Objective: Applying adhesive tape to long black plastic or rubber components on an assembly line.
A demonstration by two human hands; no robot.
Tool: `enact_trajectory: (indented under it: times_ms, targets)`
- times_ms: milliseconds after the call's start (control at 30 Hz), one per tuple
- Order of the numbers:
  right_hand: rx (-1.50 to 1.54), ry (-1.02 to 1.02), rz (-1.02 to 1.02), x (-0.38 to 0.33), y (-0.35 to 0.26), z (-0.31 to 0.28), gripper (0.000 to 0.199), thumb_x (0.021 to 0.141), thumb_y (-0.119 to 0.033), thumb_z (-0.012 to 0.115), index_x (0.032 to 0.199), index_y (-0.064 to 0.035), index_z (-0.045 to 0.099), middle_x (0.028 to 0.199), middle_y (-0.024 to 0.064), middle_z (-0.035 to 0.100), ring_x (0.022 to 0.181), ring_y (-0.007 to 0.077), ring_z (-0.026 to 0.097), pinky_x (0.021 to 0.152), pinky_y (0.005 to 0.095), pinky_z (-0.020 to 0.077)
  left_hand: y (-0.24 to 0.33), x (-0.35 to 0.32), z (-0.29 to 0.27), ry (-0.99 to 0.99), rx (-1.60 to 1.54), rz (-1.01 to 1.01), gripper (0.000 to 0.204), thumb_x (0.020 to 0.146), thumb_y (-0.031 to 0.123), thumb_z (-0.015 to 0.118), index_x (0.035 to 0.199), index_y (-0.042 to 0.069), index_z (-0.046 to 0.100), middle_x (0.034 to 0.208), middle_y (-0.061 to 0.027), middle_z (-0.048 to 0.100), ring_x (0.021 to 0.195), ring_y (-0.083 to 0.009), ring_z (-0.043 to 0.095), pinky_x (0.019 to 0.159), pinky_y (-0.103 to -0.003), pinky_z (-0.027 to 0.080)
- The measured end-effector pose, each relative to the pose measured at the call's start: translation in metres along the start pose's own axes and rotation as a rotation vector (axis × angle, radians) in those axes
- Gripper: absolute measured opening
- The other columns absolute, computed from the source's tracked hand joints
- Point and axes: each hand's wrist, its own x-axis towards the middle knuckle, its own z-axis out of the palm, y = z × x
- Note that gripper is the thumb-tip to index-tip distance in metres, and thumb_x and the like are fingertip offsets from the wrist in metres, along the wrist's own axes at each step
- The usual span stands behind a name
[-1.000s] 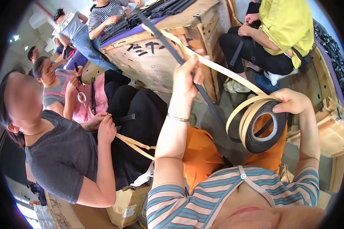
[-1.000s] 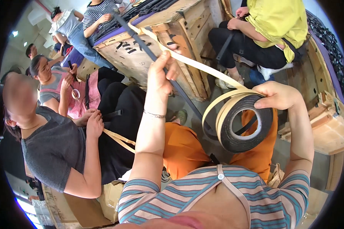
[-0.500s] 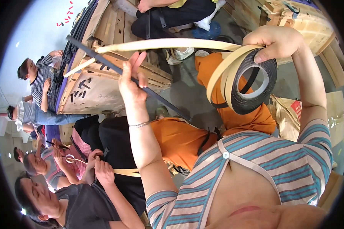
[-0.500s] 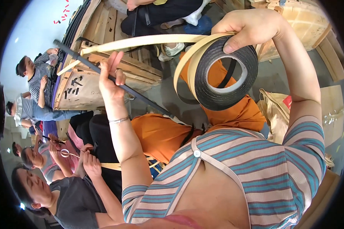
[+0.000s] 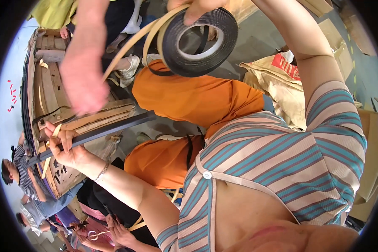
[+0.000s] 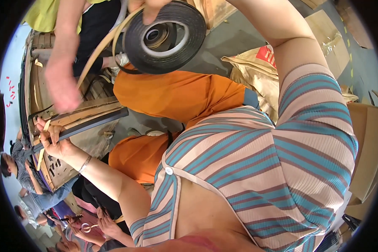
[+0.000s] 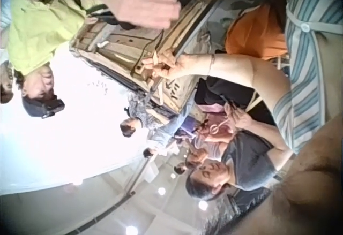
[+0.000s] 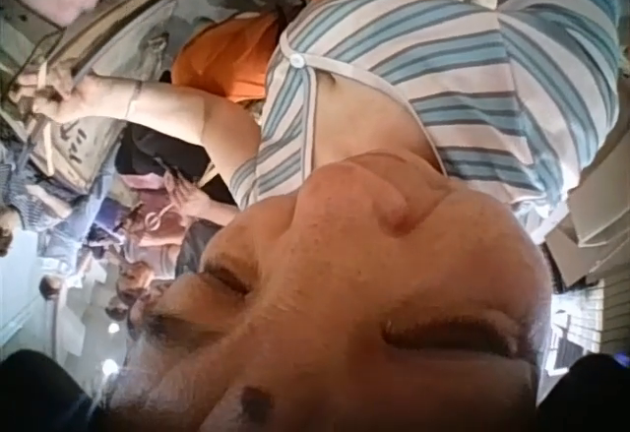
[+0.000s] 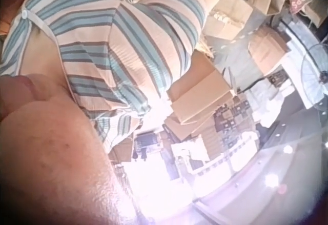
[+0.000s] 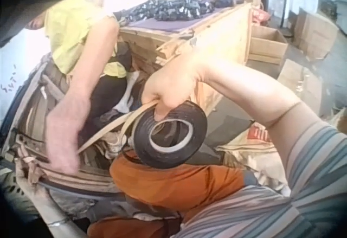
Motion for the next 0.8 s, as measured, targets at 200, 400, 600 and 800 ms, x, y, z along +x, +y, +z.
enact_trajectory:
  times_ms: [200, 400, 600, 800]
  targets:
    - [0.246, -0.007, 0.105, -0.003, 0.04, 0.02, 0.028, 0.085, -0.021, 0.058, 0.095, 0.0039, 0.061, 0.081, 0.0033, 0.062, 0.076, 0.0097, 0.054, 0.069, 0.0262, 0.0428, -0.03, -0.009, -0.018, 0.022, 0.246, -0.067, 0.031, 0.092, 0.022, 0.042, 0.096, -0.004, 0.058, 0.104, -0.0189, 0.061, 0.041, -0.0062, 0.034, 0.037, -0.016, 0.029]
    - [0.498, -0.093, -0.034, 0.014, 0.08, 0.04, 0.029, 0.087, -0.022, 0.056, 0.097, 0.0052, 0.06, 0.082, -0.0001, 0.06, 0.077, 0.0089, 0.052, 0.069, 0.0247, 0.0429, -0.04, -0.017, -0.005, 0.16, 0.494, 0.014, 0.03, 0.092, 0.023, 0.044, 0.099, -0.003, 0.057, 0.106, -0.0164, 0.06, 0.041, -0.0053, 0.033, 0.038, -0.017, 0.027]
    - [0.554, -0.076, 0.009, 0.014, 0.087, 0.043, 0.032, 0.086, -0.023, 0.057, 0.1, 0.0057, 0.059, 0.086, 0.0021, 0.06, 0.079, 0.0101, 0.053, 0.071, 0.0255, 0.0436, -0.043, -0.017, -0.01, 0.234, 0.551, 0.027, 0.029, 0.091, 0.023, 0.045, 0.102, -0.002, 0.055, 0.105, -0.0147, 0.06, 0.041, -0.0055, 0.032, 0.038, -0.019, 0.025]
    - [0.51, -0.128, -0.017, 0.022, 0.09, 0.049, 0.034, 0.086, -0.024, 0.057, 0.103, 0.0053, 0.058, 0.09, 0.0053, 0.062, 0.083, 0.0121, 0.053, 0.075, 0.0274, 0.0437, -0.05, -0.02, -0.005, 0.313, 0.598, 0.035, 0.028, 0.091, 0.025, 0.049, 0.097, -0.001, 0.055, 0.095, -0.0121, 0.062, 0.041, -0.0051, 0.032, 0.039, -0.018, 0.026]
